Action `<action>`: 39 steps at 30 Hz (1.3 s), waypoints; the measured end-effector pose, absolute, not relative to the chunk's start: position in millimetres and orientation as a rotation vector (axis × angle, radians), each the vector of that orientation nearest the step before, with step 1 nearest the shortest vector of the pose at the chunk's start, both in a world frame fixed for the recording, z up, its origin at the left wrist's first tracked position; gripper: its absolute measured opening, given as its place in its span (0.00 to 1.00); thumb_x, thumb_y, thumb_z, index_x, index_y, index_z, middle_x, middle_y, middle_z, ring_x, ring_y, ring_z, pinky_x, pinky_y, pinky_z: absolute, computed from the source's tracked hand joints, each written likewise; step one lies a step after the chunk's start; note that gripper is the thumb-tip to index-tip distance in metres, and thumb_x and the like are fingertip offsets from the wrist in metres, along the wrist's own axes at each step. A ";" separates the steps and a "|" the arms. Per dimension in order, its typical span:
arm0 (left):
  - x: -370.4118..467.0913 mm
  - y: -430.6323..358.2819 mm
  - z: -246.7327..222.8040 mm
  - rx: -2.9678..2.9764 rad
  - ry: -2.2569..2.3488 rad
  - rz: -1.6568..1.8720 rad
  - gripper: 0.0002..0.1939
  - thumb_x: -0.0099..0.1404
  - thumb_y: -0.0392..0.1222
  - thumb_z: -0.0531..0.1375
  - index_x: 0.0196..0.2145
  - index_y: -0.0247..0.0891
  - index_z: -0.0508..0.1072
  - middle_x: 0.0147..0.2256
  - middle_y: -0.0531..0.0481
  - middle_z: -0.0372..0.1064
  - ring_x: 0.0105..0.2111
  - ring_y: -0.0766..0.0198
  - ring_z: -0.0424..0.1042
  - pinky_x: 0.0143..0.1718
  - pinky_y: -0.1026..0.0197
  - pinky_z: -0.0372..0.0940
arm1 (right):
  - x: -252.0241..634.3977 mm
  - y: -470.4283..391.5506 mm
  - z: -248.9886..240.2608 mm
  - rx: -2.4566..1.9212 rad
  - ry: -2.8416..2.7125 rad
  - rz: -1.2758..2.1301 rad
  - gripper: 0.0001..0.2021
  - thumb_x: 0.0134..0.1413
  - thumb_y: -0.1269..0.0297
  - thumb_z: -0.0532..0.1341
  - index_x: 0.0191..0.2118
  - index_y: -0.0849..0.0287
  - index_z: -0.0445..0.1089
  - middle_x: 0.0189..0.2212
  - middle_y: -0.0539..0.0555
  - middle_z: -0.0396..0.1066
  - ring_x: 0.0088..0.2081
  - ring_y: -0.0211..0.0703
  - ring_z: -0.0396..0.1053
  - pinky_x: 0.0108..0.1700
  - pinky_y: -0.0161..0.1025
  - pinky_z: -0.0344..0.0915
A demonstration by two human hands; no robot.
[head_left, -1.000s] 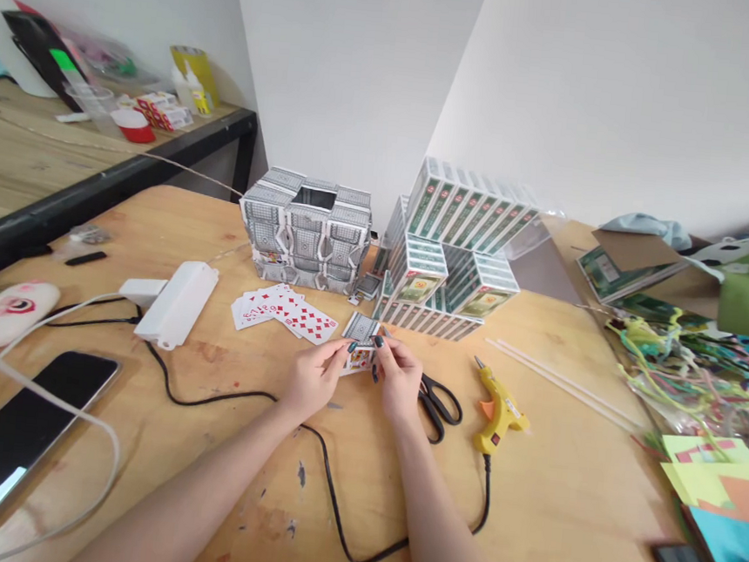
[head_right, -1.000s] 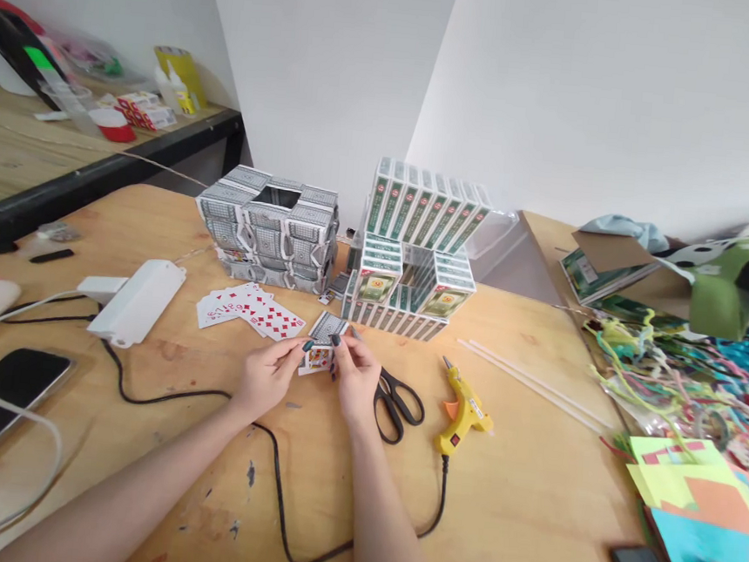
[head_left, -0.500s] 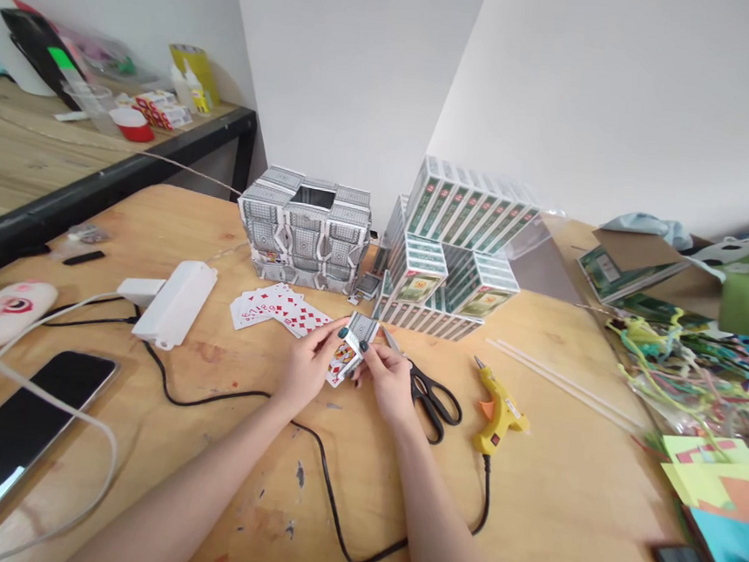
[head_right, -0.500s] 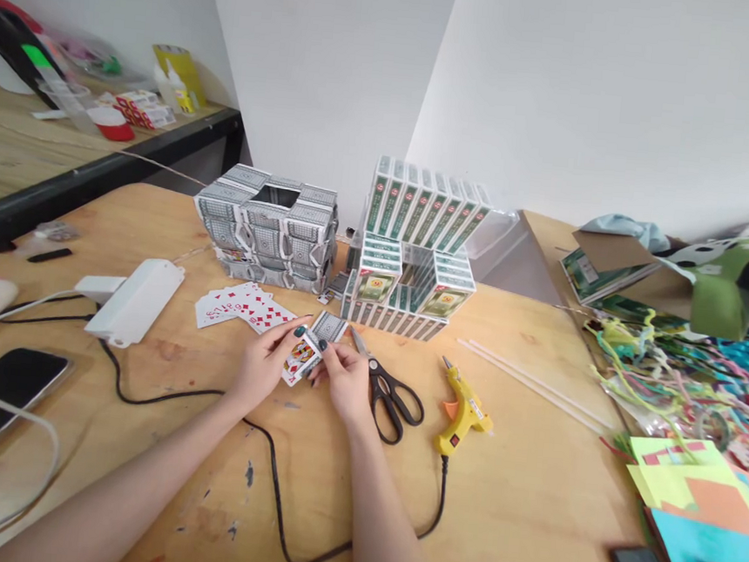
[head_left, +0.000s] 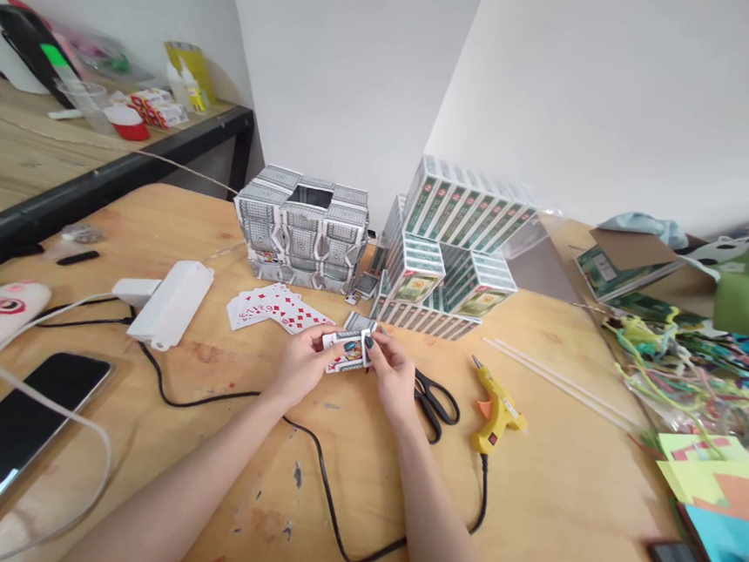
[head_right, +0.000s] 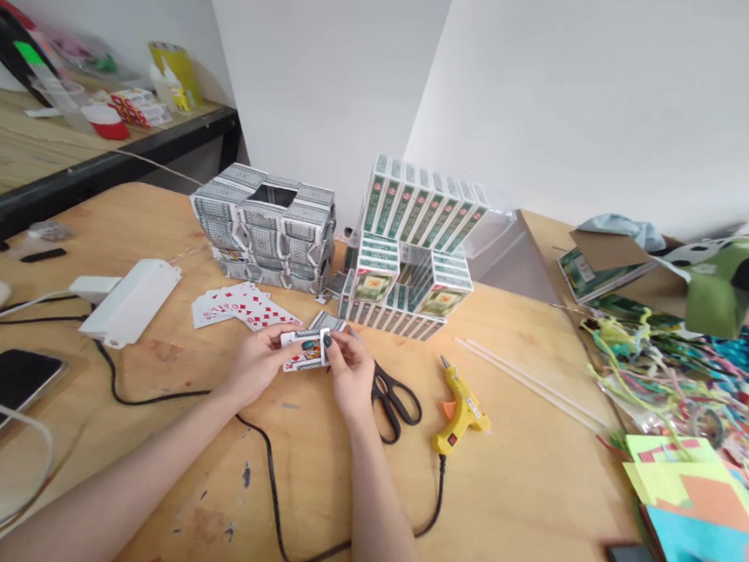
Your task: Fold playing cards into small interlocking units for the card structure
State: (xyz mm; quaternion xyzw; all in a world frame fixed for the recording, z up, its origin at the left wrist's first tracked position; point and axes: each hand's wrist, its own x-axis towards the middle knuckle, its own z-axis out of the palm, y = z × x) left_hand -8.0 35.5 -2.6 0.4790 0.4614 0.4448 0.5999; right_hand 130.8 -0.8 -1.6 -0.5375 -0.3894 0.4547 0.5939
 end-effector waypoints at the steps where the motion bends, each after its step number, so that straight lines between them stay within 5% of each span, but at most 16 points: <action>1: -8.0 35.2 -2.3 1.131 1.057 0.997 0.19 0.47 0.44 0.64 0.38 0.34 0.72 0.32 0.47 0.73 0.30 0.62 0.72 0.34 0.59 0.67 | 131.3 -1.0 -0.6 -1.239 -0.912 1.060 0.15 0.45 0.55 0.62 0.37 0.59 0.72 0.30 0.51 0.74 0.28 0.40 0.69 0.30 0.35 0.65; 4: -7.4 35.0 -1.4 1.161 1.046 0.965 0.20 0.47 0.44 0.64 0.38 0.34 0.71 0.32 0.47 0.73 0.31 0.61 0.72 0.33 0.60 0.67 | 131.7 -1.3 2.0 -1.201 -0.924 1.102 0.16 0.46 0.55 0.61 0.40 0.58 0.71 0.31 0.51 0.74 0.32 0.42 0.70 0.34 0.37 0.66; 10: -6.6 37.0 -2.9 1.076 1.090 1.150 0.15 0.48 0.45 0.63 0.32 0.34 0.70 0.29 0.50 0.72 0.29 0.64 0.70 0.31 0.63 0.63 | 128.7 -3.1 2.0 -1.242 -0.914 1.189 0.12 0.44 0.55 0.63 0.26 0.59 0.66 0.13 0.44 0.63 0.13 0.31 0.57 0.17 0.31 0.57; 15: -11.1 39.2 -2.5 1.057 1.125 1.122 0.14 0.49 0.47 0.62 0.31 0.34 0.71 0.25 0.53 0.69 0.24 0.66 0.67 0.25 0.64 0.61 | 120.8 -9.0 7.3 -1.075 -1.016 1.489 0.14 0.45 0.52 0.61 0.29 0.58 0.61 0.18 0.48 0.71 0.14 0.34 0.62 0.18 0.32 0.62; 20: -12.9 39.1 0.9 1.263 1.162 1.121 0.16 0.52 0.45 0.61 0.37 0.35 0.72 0.36 0.47 0.72 0.35 0.61 0.70 0.36 0.62 0.64 | 118.5 -9.4 5.8 -1.045 -1.021 1.581 0.16 0.48 0.50 0.58 0.29 0.58 0.59 0.17 0.48 0.71 0.13 0.33 0.63 0.16 0.30 0.60; 24: -10.1 37.3 0.4 1.261 1.115 1.132 0.22 0.55 0.46 0.59 0.46 0.36 0.67 0.38 0.46 0.71 0.36 0.62 0.71 0.36 0.61 0.65 | 116.4 -6.3 1.8 -1.097 -0.982 1.518 0.16 0.49 0.49 0.57 0.28 0.58 0.59 0.17 0.48 0.70 0.12 0.32 0.60 0.15 0.29 0.58; 30: -7.9 33.1 -4.9 1.359 1.129 1.125 0.16 0.60 0.49 0.53 0.38 0.35 0.71 0.36 0.47 0.71 0.36 0.61 0.69 0.37 0.62 0.64 | 111.3 -6.5 4.5 -1.083 -0.922 1.374 0.14 0.51 0.50 0.55 0.35 0.54 0.54 0.18 0.44 0.70 0.14 0.34 0.64 0.16 0.30 0.60; 39: -5.5 29.1 -3.6 1.410 1.194 1.198 0.13 0.62 0.43 0.50 0.41 0.38 0.68 0.38 0.48 0.69 0.38 0.62 0.68 0.38 0.63 0.63 | 102.9 -10.3 5.4 -1.037 -1.017 1.501 0.16 0.51 0.49 0.55 0.37 0.54 0.53 0.15 0.43 0.65 0.13 0.35 0.62 0.17 0.32 0.60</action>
